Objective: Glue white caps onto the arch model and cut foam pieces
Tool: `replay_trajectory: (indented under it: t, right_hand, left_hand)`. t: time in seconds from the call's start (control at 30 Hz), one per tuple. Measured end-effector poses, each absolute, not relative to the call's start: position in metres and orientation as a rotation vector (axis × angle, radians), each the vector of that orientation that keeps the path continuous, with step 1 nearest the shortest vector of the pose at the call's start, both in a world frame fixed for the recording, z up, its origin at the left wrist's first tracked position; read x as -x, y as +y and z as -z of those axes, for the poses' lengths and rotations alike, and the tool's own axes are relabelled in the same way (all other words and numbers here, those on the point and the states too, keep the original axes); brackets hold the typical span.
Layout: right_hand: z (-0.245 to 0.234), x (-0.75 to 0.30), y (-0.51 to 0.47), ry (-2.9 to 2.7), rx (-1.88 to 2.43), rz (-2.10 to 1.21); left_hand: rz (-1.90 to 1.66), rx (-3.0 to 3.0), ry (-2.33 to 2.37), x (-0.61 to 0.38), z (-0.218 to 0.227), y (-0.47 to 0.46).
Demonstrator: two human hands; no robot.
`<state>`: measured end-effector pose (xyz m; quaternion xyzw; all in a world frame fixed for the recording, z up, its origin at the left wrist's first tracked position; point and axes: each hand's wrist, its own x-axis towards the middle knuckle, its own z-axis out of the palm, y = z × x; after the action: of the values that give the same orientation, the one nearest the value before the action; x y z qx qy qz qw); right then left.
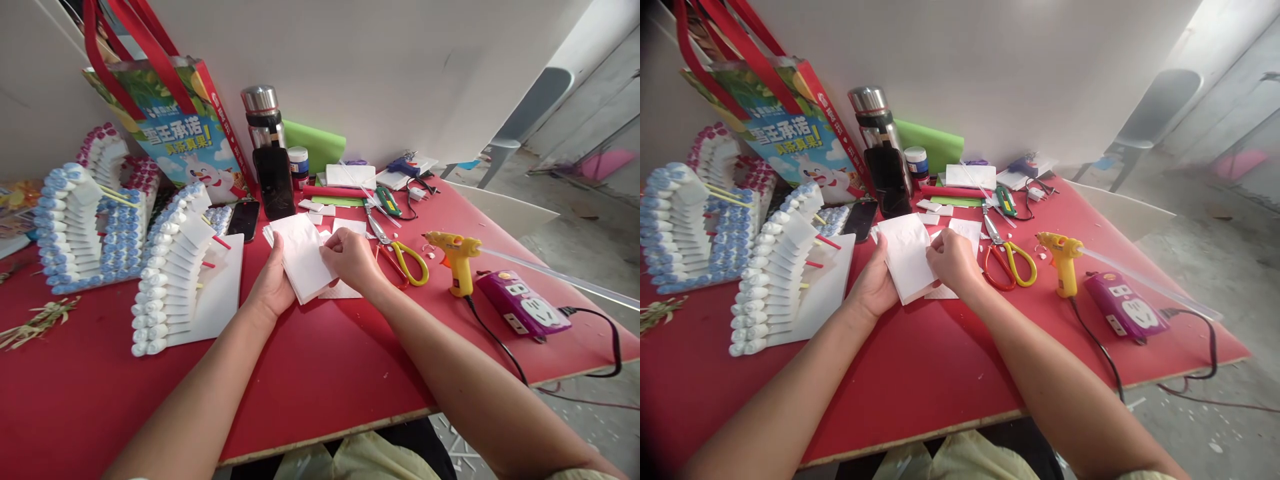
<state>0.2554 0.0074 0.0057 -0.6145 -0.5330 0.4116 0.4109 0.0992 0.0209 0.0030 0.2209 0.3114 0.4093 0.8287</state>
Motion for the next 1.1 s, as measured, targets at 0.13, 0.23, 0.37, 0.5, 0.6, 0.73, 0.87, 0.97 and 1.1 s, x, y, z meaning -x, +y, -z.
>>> replay_trajectory:
  t: [0.13, 0.23, 0.37, 0.5, 0.6, 0.73, 0.87, 0.97, 1.1]
  right_hand:
    - [-0.004, -0.255, 0.007, -1.382, 1.556, -1.008]
    - [-0.004, -0.253, 0.007, -1.427, 1.563, -0.974]
    - [-0.012, -0.258, 0.008, -1.513, 1.57, -0.909]
    - [-0.018, -0.283, 0.013, -1.459, 1.56, -0.766]
    - [-0.014, -0.308, 0.022, -1.437, 1.635, -0.518]
    - [-0.006, -0.323, 0.029, -1.563, 1.748, -0.45]
    - [-0.014, -0.323, 0.025, -1.804, 1.667, -0.763]
    - [-0.027, -0.322, 0.016, -2.104, 1.506, -0.964]
    - [-0.037, -0.314, 0.003, -2.404, 1.514, -1.005]
  left_hand:
    - [-0.873, -0.449, 0.717, -0.1, -0.003, 0.021]
    - [-0.872, -0.454, 0.751, -0.1, 0.001, 0.022]
    - [-0.91, -0.426, 0.8, -0.098, 0.007, 0.026]
    - [-1.094, -0.368, 0.858, -0.093, 0.008, 0.032]
    - [-1.242, -0.373, 0.833, -0.089, 0.006, 0.036]
    - [-1.308, -0.385, 0.772, -0.086, 0.006, 0.039]
    - [-1.296, -0.376, 0.732, -0.083, 0.009, 0.04]
    - [-1.289, -0.366, 0.724, -0.082, 0.009, 0.04]
    - [-1.286, -0.357, 0.724, -0.082, 0.008, 0.04]
